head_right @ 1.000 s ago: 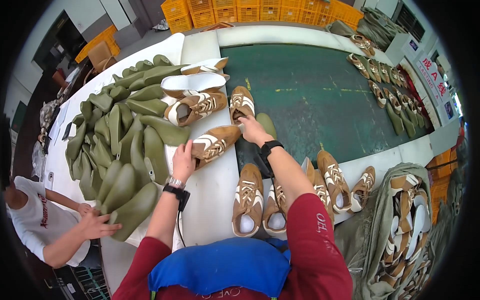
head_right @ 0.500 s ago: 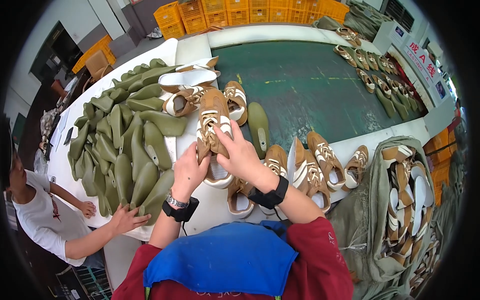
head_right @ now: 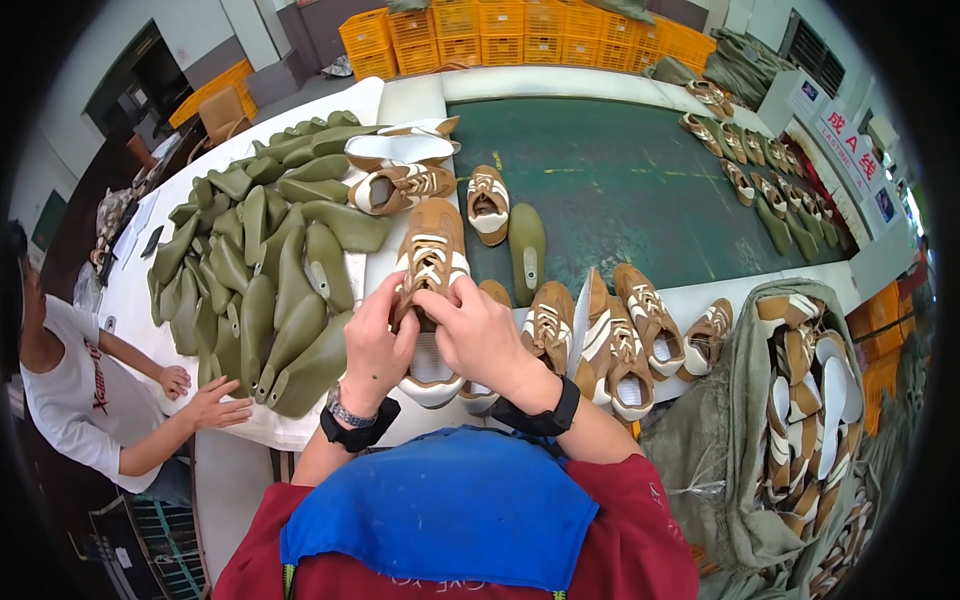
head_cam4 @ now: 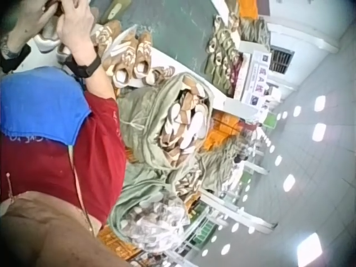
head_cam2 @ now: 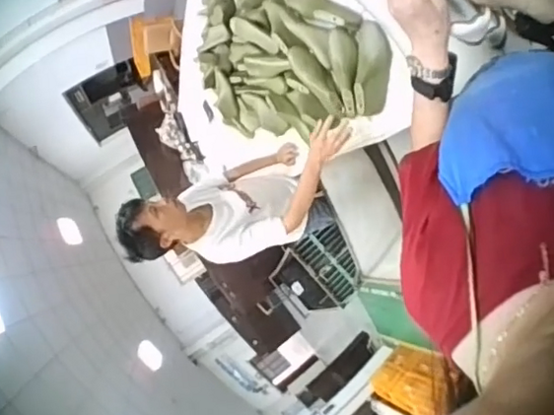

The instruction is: Organize shoe uppers and lasts on a manufacturing line workspace.

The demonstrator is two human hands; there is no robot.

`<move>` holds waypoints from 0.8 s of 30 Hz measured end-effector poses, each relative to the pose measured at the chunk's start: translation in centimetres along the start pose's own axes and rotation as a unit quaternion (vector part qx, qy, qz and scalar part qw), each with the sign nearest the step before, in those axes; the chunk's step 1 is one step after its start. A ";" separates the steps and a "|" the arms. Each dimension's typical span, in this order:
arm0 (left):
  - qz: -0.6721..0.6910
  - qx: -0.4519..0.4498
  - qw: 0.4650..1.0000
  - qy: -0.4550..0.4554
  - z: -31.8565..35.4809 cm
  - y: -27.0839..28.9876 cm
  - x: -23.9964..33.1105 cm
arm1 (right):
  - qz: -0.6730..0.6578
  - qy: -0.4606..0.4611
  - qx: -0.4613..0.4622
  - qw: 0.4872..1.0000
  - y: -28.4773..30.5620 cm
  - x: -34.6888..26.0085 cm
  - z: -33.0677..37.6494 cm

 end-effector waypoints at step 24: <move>0.096 -0.136 0.982 -0.090 1.0 1.3 -0.4 | -0.158 -0.127 0.145 0.969 -0.6 0.9 2.5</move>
Point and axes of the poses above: each hand's wrist, its own z-axis away from the middle knuckle, its own y-axis out of the back of the hand, x = y × z, the point moved 1 cm from there along -z, towards the middle knuckle, and after that the axes turned 11 degrees about y, right-handed, at the moved point
